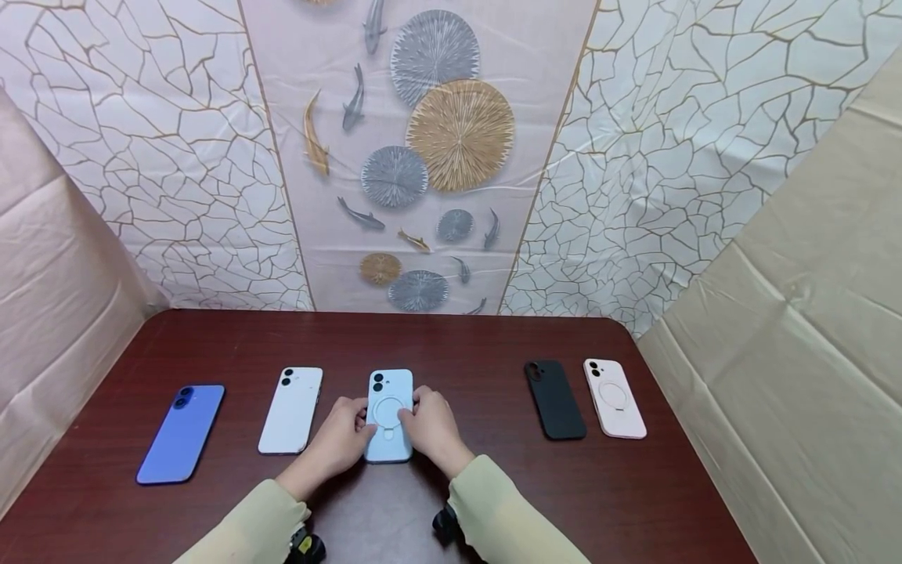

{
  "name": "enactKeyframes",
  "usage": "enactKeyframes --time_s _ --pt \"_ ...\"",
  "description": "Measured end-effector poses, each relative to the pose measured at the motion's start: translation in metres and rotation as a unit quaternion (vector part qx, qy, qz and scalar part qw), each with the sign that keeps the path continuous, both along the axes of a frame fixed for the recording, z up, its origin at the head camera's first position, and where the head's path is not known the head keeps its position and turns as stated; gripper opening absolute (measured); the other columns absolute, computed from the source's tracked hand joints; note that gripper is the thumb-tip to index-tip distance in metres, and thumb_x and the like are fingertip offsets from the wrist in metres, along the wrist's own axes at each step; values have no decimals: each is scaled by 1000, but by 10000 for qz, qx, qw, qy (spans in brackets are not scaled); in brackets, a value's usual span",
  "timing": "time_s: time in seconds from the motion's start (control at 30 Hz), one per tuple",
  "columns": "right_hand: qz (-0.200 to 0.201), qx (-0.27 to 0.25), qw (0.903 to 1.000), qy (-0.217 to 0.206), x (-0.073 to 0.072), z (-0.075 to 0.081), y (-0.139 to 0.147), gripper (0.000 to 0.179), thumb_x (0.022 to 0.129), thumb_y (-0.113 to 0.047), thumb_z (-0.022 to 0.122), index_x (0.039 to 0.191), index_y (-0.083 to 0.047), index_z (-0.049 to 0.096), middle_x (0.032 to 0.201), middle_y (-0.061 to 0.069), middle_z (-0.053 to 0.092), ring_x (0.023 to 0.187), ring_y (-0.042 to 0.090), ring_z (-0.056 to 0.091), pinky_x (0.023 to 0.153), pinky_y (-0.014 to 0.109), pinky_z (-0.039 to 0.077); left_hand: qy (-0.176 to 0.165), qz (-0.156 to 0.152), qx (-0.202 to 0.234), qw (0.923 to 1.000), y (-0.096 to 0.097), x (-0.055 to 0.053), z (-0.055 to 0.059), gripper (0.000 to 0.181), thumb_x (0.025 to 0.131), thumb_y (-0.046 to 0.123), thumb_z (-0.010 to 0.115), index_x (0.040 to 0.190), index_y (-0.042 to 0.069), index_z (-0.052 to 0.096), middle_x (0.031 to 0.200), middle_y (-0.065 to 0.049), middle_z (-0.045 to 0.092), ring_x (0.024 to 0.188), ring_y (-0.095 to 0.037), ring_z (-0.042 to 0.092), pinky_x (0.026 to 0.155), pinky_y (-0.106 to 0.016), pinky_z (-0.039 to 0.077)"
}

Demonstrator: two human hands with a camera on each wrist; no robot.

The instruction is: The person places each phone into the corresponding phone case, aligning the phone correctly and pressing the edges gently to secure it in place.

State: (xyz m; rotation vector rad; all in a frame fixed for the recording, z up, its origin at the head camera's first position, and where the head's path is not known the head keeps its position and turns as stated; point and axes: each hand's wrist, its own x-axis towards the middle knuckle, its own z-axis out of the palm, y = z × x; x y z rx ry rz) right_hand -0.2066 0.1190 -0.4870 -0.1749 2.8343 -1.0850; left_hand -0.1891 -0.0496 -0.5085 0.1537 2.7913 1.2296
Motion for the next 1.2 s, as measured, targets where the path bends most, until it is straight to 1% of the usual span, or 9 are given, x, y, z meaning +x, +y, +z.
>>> enactKeyframes --time_s 0.17,0.27,0.4,0.5,0.57,0.63,0.8,1.03,1.2 --pt "212 218 9994 135 -2 0 0 19 89 -11 67 103 3 67 73 4 57 64 15 50 58 30 45 -335 -250 -121 9991 -1 -2 4 49 93 4 58 136 -14 43 111 -18 47 89 -20 53 81 -38 47" --pt "314 385 9984 258 -2 0 -1 19 90 -11 67 102 3 69 77 7 62 67 15 54 60 31 47 -480 -348 -255 9979 0 -2 5 50 95 5 56 138 -14 40 120 -22 45 101 -24 55 88 -41 47" --pt "380 654 9965 345 0 0 -2 26 91 -14 68 109 5 68 96 17 65 87 23 60 72 37 51 -400 -556 -638 9956 1 -3 6 51 95 6 56 138 -16 38 126 -27 43 115 -30 51 96 -43 44" --pt "449 835 9949 337 1 0 -2 29 91 -16 67 111 6 67 103 21 63 99 28 58 78 40 50 -245 -759 -1005 9917 1 -4 9 52 95 6 57 136 -19 38 125 -30 44 116 -32 51 96 -42 44" --pt "530 941 9935 367 0 -1 -2 27 92 -16 67 108 5 68 96 18 64 97 27 57 76 39 49 -196 -865 -1183 9890 0 -4 11 52 95 7 58 135 -20 39 125 -32 44 116 -33 51 96 -42 44" --pt "645 1024 9918 412 -2 -1 -1 20 92 -16 66 97 3 70 82 14 62 88 23 56 70 36 47 -188 -946 -1287 9870 1 -6 12 52 95 7 58 134 -21 39 129 -35 42 119 -35 49 97 -44 43" --pt "806 1137 9894 406 -4 1 0 18 93 -17 65 81 -3 65 61 4 47 72 17 46 61 32 42 -237 -1094 -1432 9833 2 -7 15 52 95 8 57 133 -22 38 138 -39 35 125 -39 45 99 -46 41" --pt "803 1074 9905 313 -3 3 -1 17 94 -16 63 88 -1 67 66 5 52 79 20 50 64 34 44 -273 -1134 -1545 9811 3 -6 15 53 96 10 56 134 -22 37 136 -38 36 122 -37 47 97 -45 44" --pt "666 979 9928 170 0 0 -3 30 94 -15 63 112 9 64 95 19 63 99 28 56 74 38 49 -204 -1149 -1518 9815 2 -6 11 53 97 9 56 135 -22 36 131 -37 40 119 -36 49 96 -44 44"
